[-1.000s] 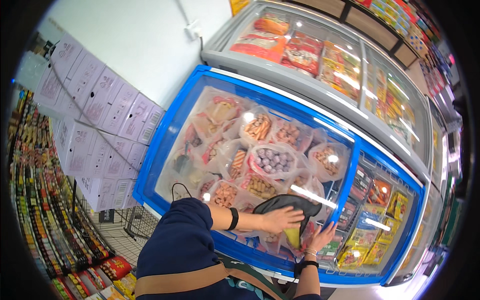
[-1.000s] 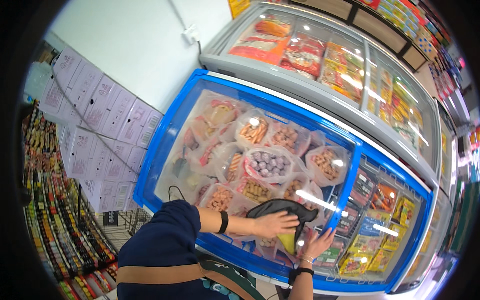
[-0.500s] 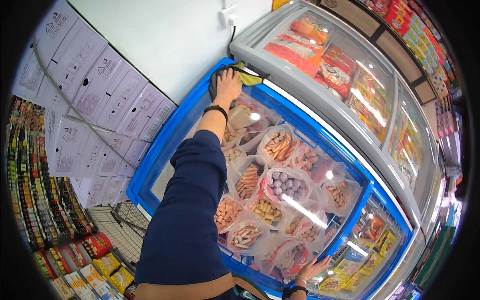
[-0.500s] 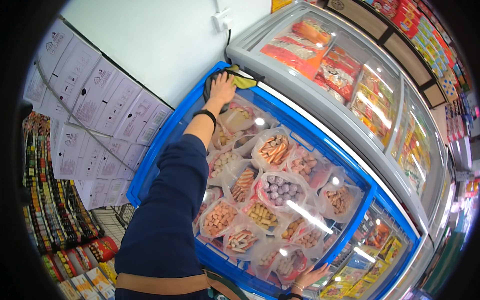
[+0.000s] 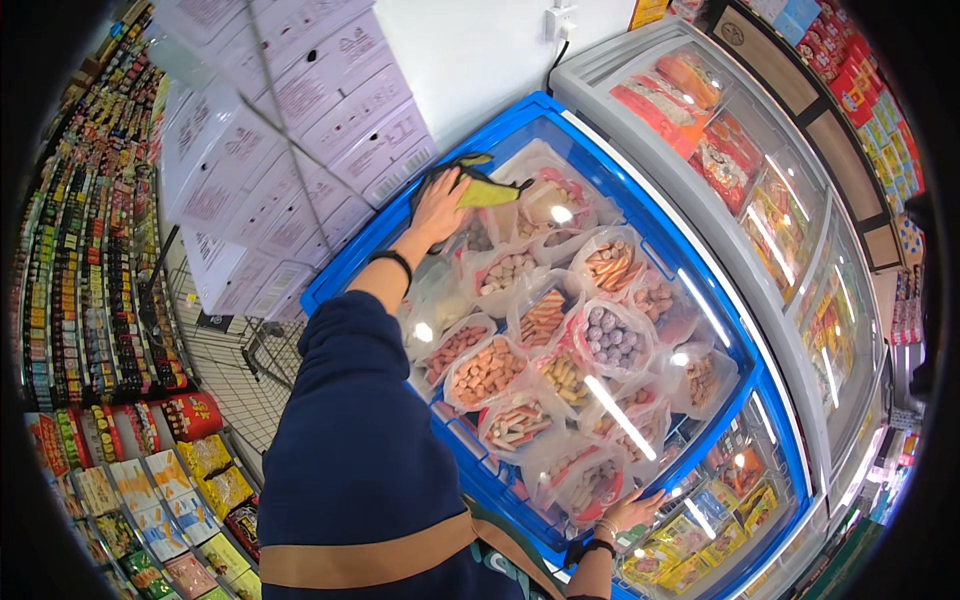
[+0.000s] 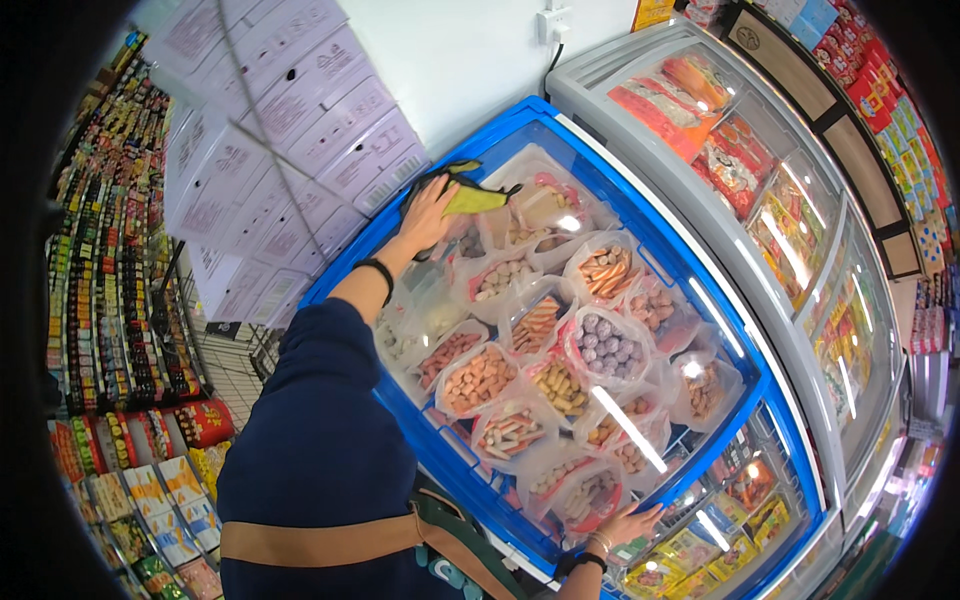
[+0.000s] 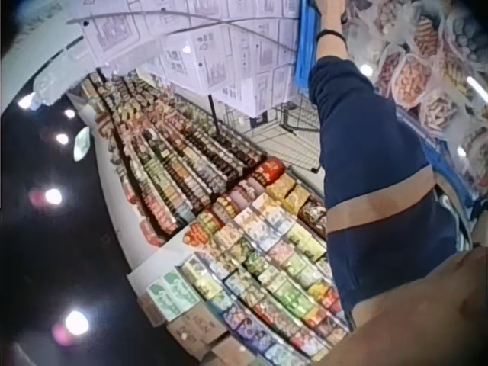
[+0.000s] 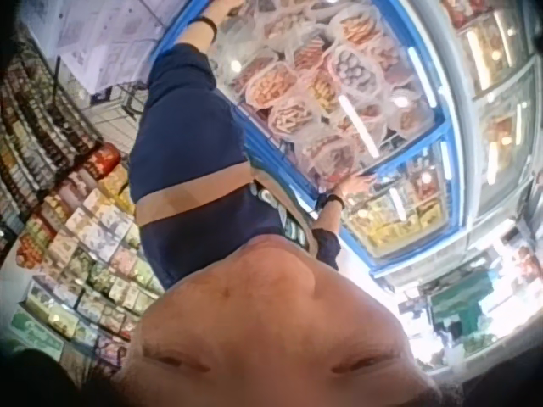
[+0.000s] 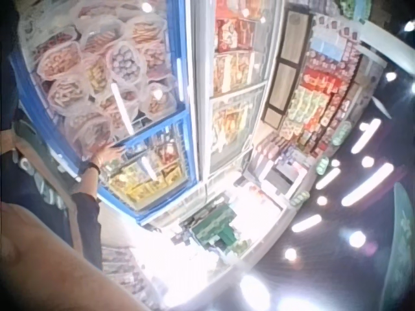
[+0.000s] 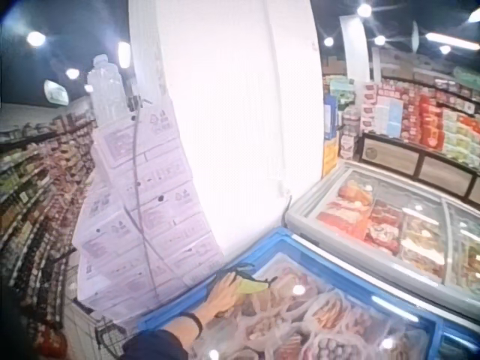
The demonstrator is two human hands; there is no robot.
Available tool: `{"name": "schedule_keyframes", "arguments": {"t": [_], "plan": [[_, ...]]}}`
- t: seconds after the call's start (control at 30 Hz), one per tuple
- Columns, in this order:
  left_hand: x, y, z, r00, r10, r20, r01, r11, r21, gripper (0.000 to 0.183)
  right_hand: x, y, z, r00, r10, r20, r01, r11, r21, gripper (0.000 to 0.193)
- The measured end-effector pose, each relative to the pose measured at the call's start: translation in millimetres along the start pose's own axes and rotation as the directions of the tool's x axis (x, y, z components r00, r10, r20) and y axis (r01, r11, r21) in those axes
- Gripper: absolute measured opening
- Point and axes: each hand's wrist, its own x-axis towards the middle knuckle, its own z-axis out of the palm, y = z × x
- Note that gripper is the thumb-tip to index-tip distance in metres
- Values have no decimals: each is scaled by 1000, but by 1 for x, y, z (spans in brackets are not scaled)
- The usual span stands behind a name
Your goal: The person wipes the glass lids of several chest freezers in a convenience store using a cloth. They move between freezers, open and close lids, and wipe the surfaces methodically.
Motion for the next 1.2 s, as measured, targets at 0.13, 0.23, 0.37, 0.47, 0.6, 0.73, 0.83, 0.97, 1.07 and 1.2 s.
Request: {"name": "schedule_keyframes", "arguments": {"t": [0.13, 0.23, 0.37, 0.47, 0.6, 0.73, 0.83, 0.97, 1.07, 1.2], "plan": [[-122, -21, -46, 999, -49, 19, 48, 998, 39, 63, 0, 6, 6, 999, 25, 20, -24, 999, -47, 64], [-204, -42, -78, 995, -67, 69, 62, 996, 72, 66, 3, 7, 10, 1000, 12, -4, -12, 1000, -18, 64], [-290, -57, -97, 959, -273, 83, 258, 954, 156, 67, 4, 7, 13, 999, 33, 6, -33, 999, -22, 63], [-306, -56, -96, 890, -456, 5, 449, 877, 170, 56, 3, 7, 11, 1000, -7, -29, 7, 1000, -22, 62], [-316, -28, -90, 886, -460, 57, 442, 875, 197, 31, 5, 2, 7, 1000, 14, -19, -14, 1000, -18, 60], [-364, 47, -81, 939, -328, 103, 324, 945, 52, 20, 4, -9, -2, 999, 51, -3, -51, 998, -24, 59], [-402, 127, -67, 938, -222, 267, 264, 956, -132, 22, 3, -12, -5, 998, 63, 1, -63, 998, 3, 59], [-446, 241, -51, 914, 41, 404, 145, 897, -418, 26, 3, -6, 0, 998, 8, -59, -7, 1000, 6, 59], [-454, 286, -50, 587, 250, 770, 557, 564, -609, 37, 4, -1, 6, 997, -17, -72, 18, 1000, 17, 60], [-444, 249, -96, 349, 411, 842, 924, -300, -237, 46, 5, 1, 8, 999, 10, -49, -10, 1000, 20, 59]]}}
